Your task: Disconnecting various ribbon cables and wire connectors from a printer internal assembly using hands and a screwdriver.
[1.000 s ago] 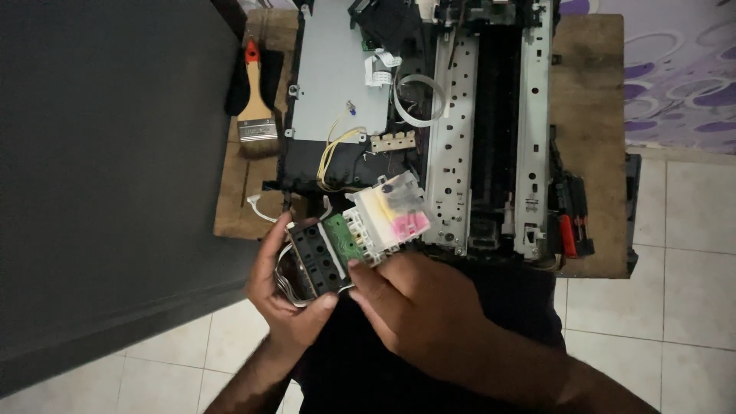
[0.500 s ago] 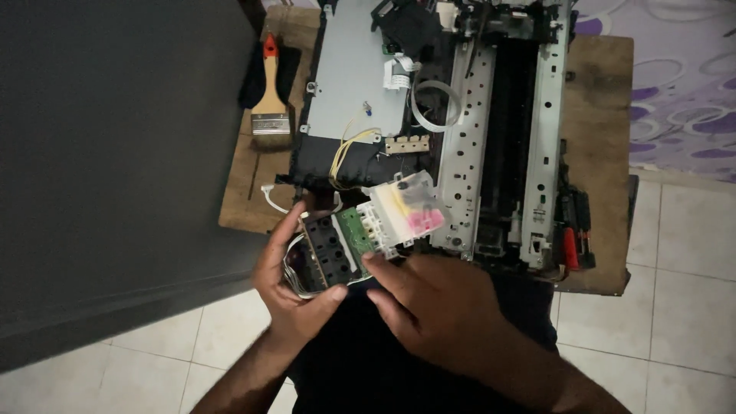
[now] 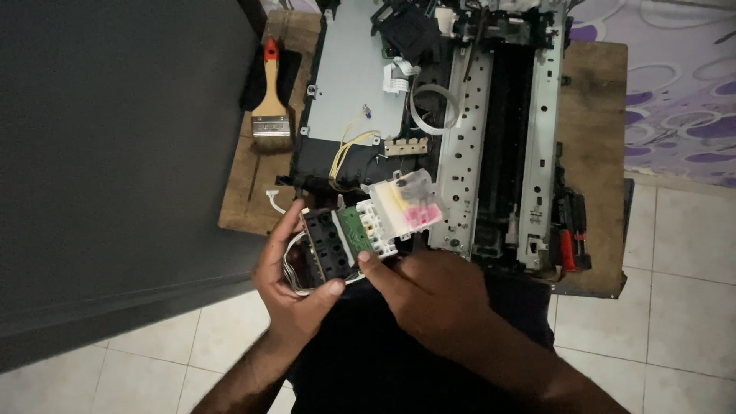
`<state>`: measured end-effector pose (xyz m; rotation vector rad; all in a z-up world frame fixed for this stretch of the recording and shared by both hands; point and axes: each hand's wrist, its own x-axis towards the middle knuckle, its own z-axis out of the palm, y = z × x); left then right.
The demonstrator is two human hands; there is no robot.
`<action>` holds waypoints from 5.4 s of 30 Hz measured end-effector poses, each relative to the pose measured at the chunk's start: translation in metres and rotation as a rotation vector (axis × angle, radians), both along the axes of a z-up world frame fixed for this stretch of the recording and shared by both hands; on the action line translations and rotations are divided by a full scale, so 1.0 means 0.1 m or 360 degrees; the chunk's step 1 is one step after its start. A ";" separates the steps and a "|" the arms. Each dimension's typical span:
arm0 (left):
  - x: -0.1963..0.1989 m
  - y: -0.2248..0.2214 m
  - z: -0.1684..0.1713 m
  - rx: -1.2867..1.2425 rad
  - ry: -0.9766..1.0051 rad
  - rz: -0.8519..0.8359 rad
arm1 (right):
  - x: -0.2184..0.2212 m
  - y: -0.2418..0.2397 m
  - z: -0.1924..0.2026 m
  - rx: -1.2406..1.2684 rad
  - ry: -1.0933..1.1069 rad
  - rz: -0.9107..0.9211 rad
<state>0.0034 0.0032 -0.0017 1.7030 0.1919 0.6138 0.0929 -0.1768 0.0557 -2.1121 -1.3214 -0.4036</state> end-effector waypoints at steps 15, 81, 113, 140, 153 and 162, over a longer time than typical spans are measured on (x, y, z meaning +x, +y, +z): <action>0.02 0.06 0.08 -0.0056 -0.0098 -0.0174 | 0.07 -0.04 -0.17 -0.0266 0.0554 -0.0017; 0.03 0.23 -0.60 0.0659 -0.0630 0.0122 | 0.02 -0.27 -0.58 -0.0391 0.2594 -0.0950; 0.08 0.08 -0.27 0.0394 0.0020 0.0239 | 0.28 -1.77 -1.02 -0.0112 0.1337 0.0139; -0.24 0.32 -0.90 -0.0498 -0.0175 -0.0330 | 2.09 0.52 0.34 -0.0812 0.0240 0.0560; -0.06 0.31 -0.73 0.0292 -0.0399 -0.0085 | 1.95 0.36 -0.04 -0.0995 0.0053 0.0425; -0.09 0.28 -0.67 0.0248 -0.0348 -0.0100 | 1.91 0.33 0.11 -0.0691 0.0424 0.0282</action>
